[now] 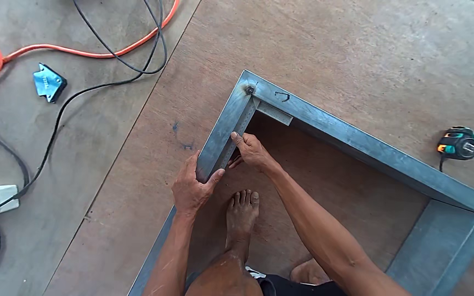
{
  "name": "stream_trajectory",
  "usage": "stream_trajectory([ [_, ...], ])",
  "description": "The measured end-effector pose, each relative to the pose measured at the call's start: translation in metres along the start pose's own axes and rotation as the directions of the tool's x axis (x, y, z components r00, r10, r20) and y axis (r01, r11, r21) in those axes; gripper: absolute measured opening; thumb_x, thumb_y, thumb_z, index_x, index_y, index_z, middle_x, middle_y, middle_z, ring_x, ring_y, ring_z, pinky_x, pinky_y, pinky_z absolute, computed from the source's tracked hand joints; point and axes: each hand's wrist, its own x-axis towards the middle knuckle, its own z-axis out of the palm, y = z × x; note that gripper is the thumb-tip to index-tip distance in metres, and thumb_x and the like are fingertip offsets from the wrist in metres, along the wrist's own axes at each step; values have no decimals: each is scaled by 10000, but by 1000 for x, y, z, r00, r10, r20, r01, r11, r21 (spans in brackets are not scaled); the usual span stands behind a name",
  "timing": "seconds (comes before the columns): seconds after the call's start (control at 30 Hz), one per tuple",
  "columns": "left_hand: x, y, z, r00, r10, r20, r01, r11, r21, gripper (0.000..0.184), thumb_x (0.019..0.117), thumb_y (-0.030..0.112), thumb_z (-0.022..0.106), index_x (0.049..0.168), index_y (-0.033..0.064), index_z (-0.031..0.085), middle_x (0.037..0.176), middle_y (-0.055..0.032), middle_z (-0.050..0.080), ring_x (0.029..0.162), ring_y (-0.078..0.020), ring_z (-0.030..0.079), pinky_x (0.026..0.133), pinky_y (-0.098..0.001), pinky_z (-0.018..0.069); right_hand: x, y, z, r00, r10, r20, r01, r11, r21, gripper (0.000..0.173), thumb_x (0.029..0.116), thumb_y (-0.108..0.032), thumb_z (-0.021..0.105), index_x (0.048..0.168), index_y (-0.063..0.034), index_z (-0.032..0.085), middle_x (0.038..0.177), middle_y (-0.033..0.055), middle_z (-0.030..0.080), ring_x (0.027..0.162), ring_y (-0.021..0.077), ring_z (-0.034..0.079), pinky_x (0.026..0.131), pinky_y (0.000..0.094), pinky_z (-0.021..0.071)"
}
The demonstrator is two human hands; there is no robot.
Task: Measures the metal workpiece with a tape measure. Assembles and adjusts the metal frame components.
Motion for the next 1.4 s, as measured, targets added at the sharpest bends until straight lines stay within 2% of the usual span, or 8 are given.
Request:
stream_trajectory([
  [0.07,-1,-1,1,1000,18,-3,-18,999,34,1071,738,905,557,1467,120,561,1325,-123,679,1079,-305,710,827,-571,569,0,0,-1,1000,-7,16,7,1000,2,464,1113,-438,361,1195,-41,587,925,167,728,667,274,746,608,414,660],
  [0.17,-1,-1,2,1000,26,-10,-26,998,61,1113,705,918,574,1472,113,553,1330,-128,675,1076,-312,708,814,-567,568,1,1,-1,1000,-6,24,5,1000,5,460,1112,-439,367,1201,-45,587,921,169,730,666,276,748,607,416,660],
  [0.7,1,-1,3,998,49,-35,-45,994,95,1078,715,895,594,1452,109,574,1292,-123,696,1031,-299,722,786,-531,577,1,-4,2,1000,13,-2,-12,999,30,434,1116,-407,372,1172,-28,576,879,173,723,643,275,743,601,408,659],
  [0.87,0,-2,3,999,34,-26,-31,995,99,1081,700,883,627,1458,115,566,1286,-132,695,1020,-320,723,772,-576,572,1,0,0,1000,-2,19,1,1000,29,450,1115,-430,366,1187,-41,579,905,166,724,662,266,744,610,409,658],
  [1.1,1,-2,5,999,44,-28,-41,993,111,1073,714,880,610,1460,110,562,1259,-149,700,1016,-329,717,761,-572,558,2,-8,3,999,37,4,-37,998,55,414,1126,-358,361,1163,-2,570,878,172,710,648,248,733,613,397,654],
  [1.4,1,-2,5,998,51,-39,-46,991,123,1085,713,892,596,1453,99,566,1228,-151,709,995,-318,717,755,-566,555,3,-7,2,999,42,6,-42,998,48,421,1125,-364,363,1141,5,566,871,172,705,644,247,733,612,394,655],
])
